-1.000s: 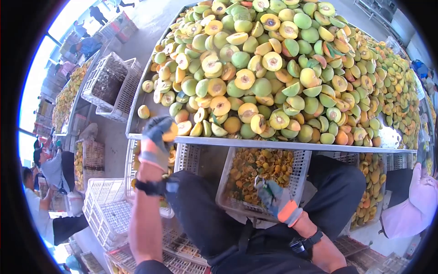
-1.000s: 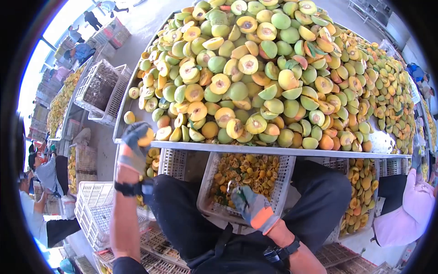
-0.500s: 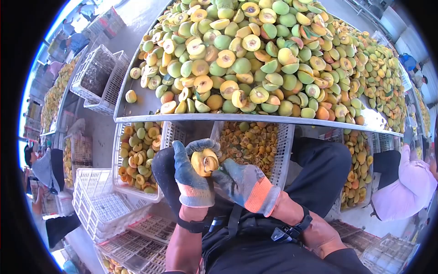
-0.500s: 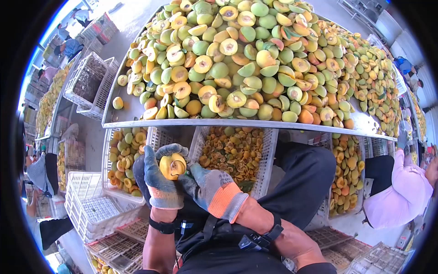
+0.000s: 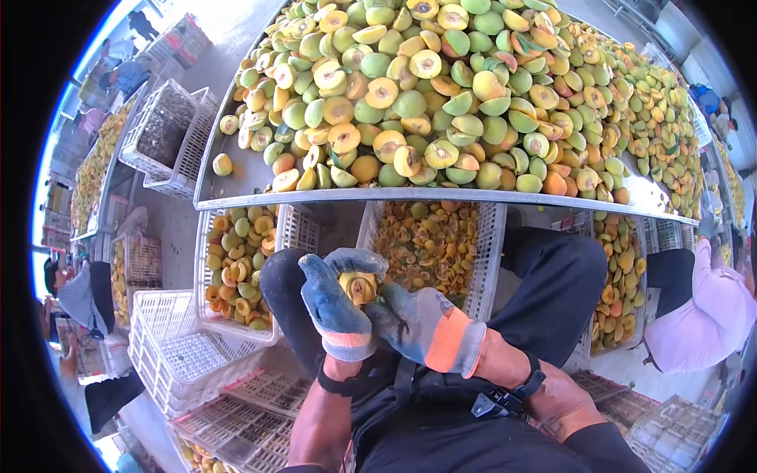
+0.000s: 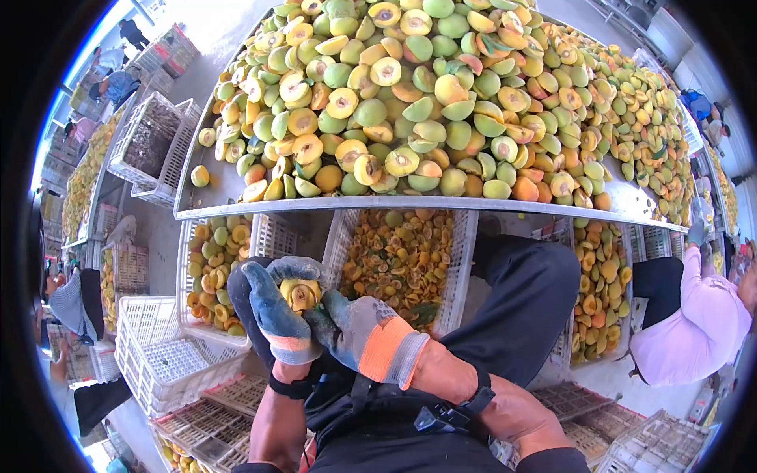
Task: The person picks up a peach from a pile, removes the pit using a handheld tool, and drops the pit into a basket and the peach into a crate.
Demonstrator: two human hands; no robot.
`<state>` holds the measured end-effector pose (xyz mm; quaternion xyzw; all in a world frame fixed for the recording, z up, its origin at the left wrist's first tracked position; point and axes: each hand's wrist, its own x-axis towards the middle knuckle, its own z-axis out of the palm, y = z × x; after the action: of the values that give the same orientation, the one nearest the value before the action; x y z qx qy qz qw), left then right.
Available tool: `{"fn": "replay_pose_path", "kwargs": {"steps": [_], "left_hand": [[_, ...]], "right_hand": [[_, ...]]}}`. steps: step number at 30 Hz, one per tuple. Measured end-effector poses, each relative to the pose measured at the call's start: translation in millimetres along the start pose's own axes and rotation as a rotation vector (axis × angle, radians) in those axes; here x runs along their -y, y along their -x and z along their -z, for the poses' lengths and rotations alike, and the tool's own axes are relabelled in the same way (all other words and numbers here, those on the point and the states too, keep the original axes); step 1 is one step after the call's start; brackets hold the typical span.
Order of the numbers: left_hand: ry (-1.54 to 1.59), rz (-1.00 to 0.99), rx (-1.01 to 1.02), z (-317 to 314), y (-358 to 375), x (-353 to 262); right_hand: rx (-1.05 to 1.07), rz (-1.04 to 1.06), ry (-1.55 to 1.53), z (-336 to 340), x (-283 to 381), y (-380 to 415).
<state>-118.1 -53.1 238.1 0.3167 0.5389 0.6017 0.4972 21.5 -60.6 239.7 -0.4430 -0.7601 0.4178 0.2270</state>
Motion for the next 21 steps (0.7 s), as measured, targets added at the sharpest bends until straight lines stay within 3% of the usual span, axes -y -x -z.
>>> {"fn": "replay_pose_path", "kwargs": {"steps": [5,9,11,18,21], "left_hand": [[0.008,-0.049,0.038,-11,-3,4],[0.166,0.073,0.128,-8,-10,15],[0.173,0.087,0.160,-8,-11,20],[0.023,0.083,0.176,-13,-17,28],[-0.011,0.123,0.218,-15,-24,34]], "right_hand": [[-0.005,-0.028,-0.252,-7,-16,5],[-0.075,0.023,-0.319,-6,-25,10],[0.159,-0.263,-0.663,6,-20,8],[0.233,-0.406,-0.767,6,-34,9],[0.310,-0.535,-0.987,4,-44,10]]}}
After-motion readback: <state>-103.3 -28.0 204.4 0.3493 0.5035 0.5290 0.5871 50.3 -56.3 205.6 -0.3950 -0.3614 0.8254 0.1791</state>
